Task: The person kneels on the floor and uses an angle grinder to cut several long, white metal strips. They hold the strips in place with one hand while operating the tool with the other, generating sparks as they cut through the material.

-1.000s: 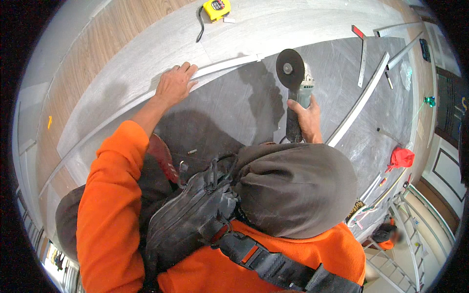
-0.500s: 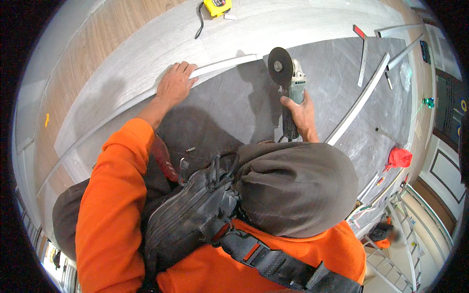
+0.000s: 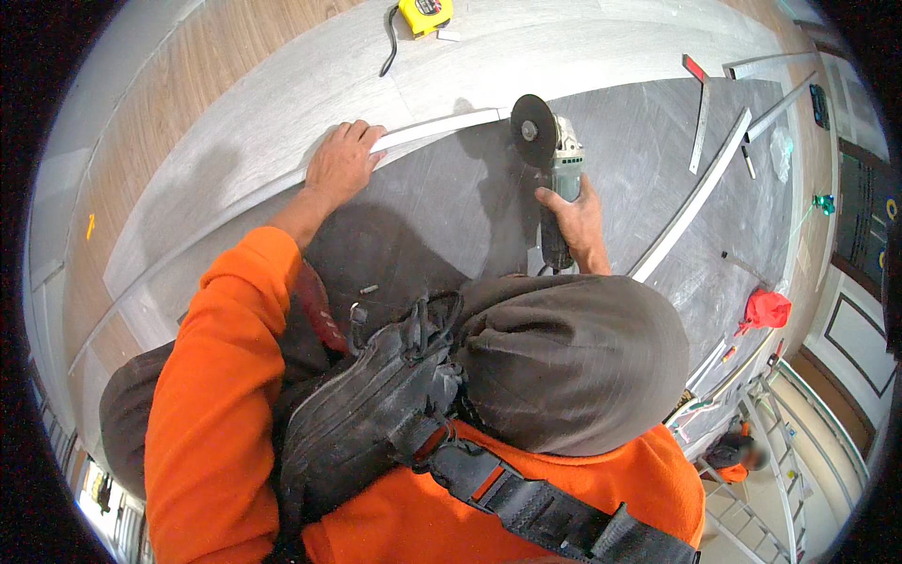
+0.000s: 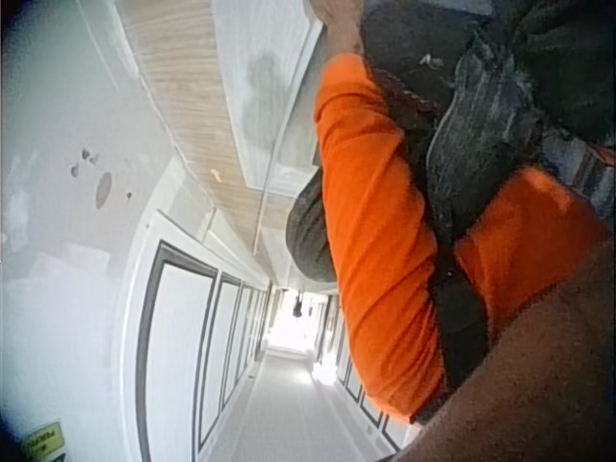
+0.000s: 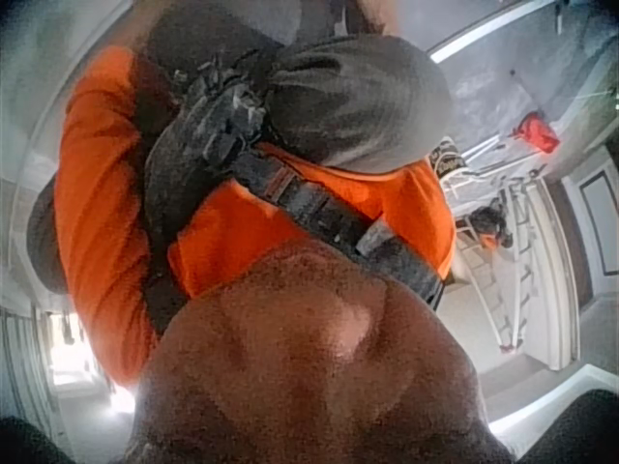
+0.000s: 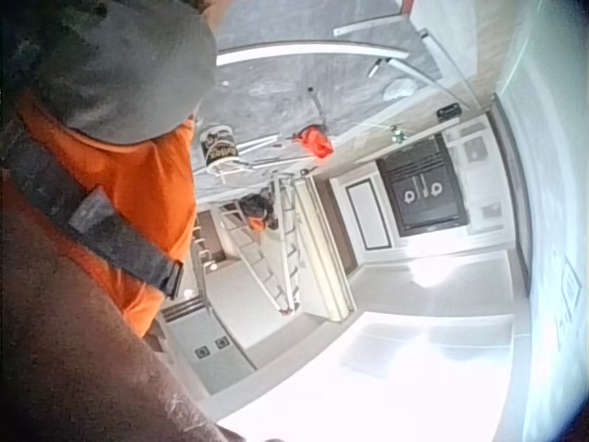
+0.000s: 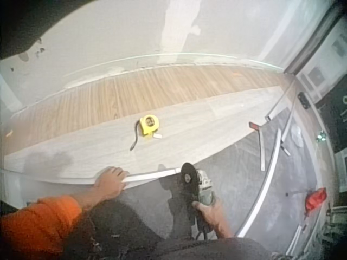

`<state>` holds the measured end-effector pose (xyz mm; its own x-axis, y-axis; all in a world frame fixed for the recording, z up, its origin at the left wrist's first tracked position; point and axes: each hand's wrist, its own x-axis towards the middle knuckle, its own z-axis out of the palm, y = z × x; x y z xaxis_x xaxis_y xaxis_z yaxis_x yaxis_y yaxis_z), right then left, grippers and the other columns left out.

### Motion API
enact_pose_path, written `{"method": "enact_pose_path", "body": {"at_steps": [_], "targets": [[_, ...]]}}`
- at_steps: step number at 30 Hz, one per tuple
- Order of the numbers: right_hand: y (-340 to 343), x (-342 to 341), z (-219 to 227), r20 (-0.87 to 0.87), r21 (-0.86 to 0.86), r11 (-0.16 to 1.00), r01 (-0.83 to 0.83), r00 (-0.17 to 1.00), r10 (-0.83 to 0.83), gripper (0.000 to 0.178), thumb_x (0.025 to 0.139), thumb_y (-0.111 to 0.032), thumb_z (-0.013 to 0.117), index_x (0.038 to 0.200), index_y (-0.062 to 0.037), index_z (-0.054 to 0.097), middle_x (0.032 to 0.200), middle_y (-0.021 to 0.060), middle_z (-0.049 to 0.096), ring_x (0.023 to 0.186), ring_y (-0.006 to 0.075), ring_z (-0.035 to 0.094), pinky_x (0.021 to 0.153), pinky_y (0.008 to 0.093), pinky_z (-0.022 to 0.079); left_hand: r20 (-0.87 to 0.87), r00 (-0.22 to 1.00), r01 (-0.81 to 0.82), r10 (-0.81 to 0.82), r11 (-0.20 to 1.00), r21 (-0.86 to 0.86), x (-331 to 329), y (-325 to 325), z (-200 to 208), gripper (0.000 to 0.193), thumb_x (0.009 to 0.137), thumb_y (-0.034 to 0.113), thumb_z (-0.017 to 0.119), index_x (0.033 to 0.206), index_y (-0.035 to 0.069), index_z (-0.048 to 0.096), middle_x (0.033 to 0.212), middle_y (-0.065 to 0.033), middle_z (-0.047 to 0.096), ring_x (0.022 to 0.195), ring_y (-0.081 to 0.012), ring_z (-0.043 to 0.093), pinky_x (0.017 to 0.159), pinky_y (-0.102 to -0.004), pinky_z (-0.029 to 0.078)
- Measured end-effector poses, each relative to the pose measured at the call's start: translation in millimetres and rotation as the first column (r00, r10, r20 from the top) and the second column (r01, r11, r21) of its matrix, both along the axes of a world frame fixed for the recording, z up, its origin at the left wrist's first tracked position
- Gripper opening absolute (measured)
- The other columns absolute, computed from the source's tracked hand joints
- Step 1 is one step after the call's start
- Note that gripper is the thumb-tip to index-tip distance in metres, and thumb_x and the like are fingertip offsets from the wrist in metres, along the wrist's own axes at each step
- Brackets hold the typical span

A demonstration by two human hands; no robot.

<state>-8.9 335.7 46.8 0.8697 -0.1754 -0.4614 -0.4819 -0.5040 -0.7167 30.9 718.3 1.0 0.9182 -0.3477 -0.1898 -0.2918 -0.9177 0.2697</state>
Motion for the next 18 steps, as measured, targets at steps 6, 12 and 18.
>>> {"method": "enact_pose_path", "body": {"at_steps": [6, 12, 18], "targets": [[4.1, 4.4, 4.5, -0.014, -0.035, 0.999, -0.018, 1.0, 0.018, 0.067, 0.073, -0.035, 0.081, 0.122, 0.0061, 0.062, 0.11, 0.0236, 0.072, 0.1, 0.0344, 0.07, 0.091, 0.0423, 0.053, -0.006, 1.0, 0.031, -0.031, 0.999, 0.036, 0.5, 1.7, -1.6, 0.039, 0.099, 0.03, 0.062, 0.133, 0.011, 0.057, 0.12, -0.0079, 0.058, 0.116, -0.0275, 0.056, 0.103, -0.0415, 0.048], [2.1, 7.7, -3.3, 0.004, -0.063, 0.997, -0.045, 0.999, 0.045, 0.068, 0.072, -0.035, 0.081, 0.121, 0.0084, 0.062, 0.11, 0.025, 0.071, 0.1, 0.0352, 0.07, 0.092, 0.0429, 0.053, -0.015, 0.999, 0.038, -0.037, 0.998, 0.057, 2.5, 2.2, -6.0, 0.039, 0.101, 0.031, 0.061, 0.134, 0.012, 0.057, 0.121, -0.0089, 0.058, 0.116, -0.0277, 0.056, 0.104, -0.0418, 0.048], [5.1, 9.0, -4.9, -0.025, -0.055, 0.997, -0.054, 0.998, 0.053, 0.071, 0.072, -0.036, 0.082, 0.122, 0.0094, 0.061, 0.11, 0.0258, 0.071, 0.101, 0.0362, 0.07, 0.092, 0.0428, 0.052, -0.022, 0.999, 0.04, -0.039, 0.998, 0.047, 3.7, 2.5, -6.9, 0.039, 0.099, 0.03, 0.063, 0.133, 0.013, 0.057, 0.119, -0.0089, 0.057, 0.113, -0.0283, 0.057, 0.102, -0.042, 0.049]]}}
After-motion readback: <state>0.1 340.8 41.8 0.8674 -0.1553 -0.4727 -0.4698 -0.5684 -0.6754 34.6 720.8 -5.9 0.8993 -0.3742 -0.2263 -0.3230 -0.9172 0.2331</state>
